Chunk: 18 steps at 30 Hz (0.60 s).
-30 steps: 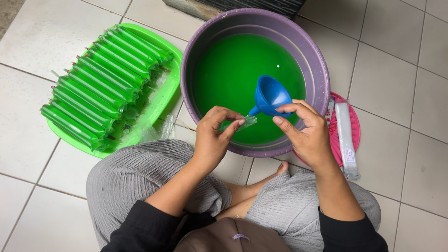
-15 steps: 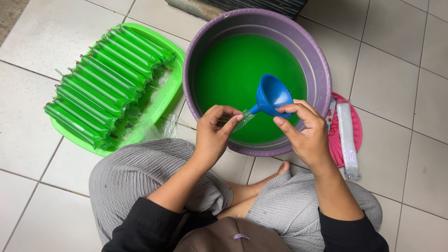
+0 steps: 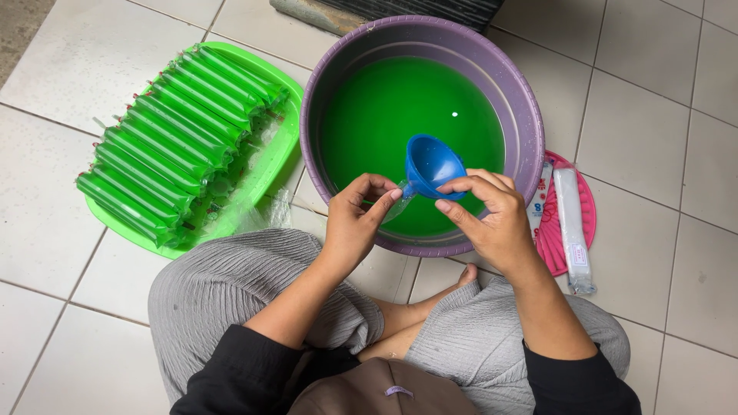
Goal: The person fills plastic sleeves with green liquid from a tub using a funnel and a ladle, ties the top of the sleeve by hand, and places the finished items into a tray.
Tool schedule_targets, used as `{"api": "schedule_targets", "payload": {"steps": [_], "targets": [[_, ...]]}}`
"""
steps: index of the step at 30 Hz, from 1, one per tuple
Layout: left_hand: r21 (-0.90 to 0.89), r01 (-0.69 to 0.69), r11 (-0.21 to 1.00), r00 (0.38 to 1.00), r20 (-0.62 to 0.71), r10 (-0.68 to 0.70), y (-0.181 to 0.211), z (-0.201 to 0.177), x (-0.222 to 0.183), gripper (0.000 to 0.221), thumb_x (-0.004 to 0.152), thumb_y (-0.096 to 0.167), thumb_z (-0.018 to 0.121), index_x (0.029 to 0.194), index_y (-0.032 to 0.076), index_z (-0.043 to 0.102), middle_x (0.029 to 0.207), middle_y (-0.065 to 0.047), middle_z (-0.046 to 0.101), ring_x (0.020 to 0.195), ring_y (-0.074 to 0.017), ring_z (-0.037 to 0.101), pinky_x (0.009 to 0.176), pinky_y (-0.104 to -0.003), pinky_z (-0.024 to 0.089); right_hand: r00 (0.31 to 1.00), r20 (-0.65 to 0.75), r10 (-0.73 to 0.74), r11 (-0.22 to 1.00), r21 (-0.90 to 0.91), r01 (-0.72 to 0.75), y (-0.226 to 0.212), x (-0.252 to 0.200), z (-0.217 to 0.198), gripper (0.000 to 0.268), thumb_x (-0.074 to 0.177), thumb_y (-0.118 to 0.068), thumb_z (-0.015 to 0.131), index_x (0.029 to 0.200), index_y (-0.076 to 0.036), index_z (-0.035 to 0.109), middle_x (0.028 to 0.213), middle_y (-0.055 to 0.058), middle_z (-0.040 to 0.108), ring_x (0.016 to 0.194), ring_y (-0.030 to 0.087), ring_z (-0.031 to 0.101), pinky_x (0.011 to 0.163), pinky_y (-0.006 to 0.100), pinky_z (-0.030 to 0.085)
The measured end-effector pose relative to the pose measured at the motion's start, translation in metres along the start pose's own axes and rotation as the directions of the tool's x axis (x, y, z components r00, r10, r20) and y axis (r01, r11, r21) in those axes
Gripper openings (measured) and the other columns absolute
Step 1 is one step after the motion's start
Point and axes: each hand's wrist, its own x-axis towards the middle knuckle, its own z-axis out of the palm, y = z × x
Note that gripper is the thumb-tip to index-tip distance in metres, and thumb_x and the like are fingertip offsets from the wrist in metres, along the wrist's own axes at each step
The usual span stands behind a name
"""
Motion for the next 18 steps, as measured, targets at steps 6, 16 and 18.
{"api": "schedule_targets", "payload": {"steps": [6, 16, 18], "targets": [[0.056, -0.028, 0.998, 0.999, 0.033, 0.026, 0.005, 0.004, -0.004, 0.041, 0.079, 0.025, 0.09, 0.11, 0.002, 0.075, 0.094, -0.019, 0.077, 0.091, -0.0281, 0.074, 0.077, -0.037, 0.06, 1.0, -0.008, -0.022, 0.998, -0.062, 0.021, 0.004, -0.001, 0.012, 0.017, 0.098, -0.027, 0.076, 0.102, -0.011, 0.073, 0.096, 0.007, 0.074, 0.109, 0.032, 0.07, 0.103, 0.044, 0.042], [0.168, -0.304, 0.938, 0.952, 0.02, 0.305, 0.05, 0.003, -0.028, 0.026, 0.089, 0.021, 0.081, 0.103, 0.0, 0.074, 0.087, -0.019, 0.074, 0.085, -0.0365, 0.075, 0.075, -0.041, 0.061, 0.996, -0.063, -0.062, 0.989, 0.128, 0.07, -0.066, -0.041, -0.01, 0.081, 0.095, -0.012, 0.074, 0.159, 0.001, 0.025, 0.136, 0.042, 0.053, 0.112, 0.056, 0.063, 0.104, 0.072, 0.038], [0.143, -0.373, 0.917, 0.928, 0.043, 0.37, 0.072, 0.0, -0.032, 0.027, 0.09, 0.024, 0.08, 0.103, 0.001, 0.073, 0.086, -0.02, 0.074, 0.083, -0.0361, 0.075, 0.074, -0.044, 0.061, 0.988, -0.149, -0.029, 0.99, 0.133, 0.05, -0.073, -0.057, -0.033, 0.076, 0.103, -0.021, 0.067, 0.158, 0.005, 0.021, 0.138, 0.041, 0.049, 0.117, 0.057, 0.058, 0.104, 0.069, 0.04]]}}
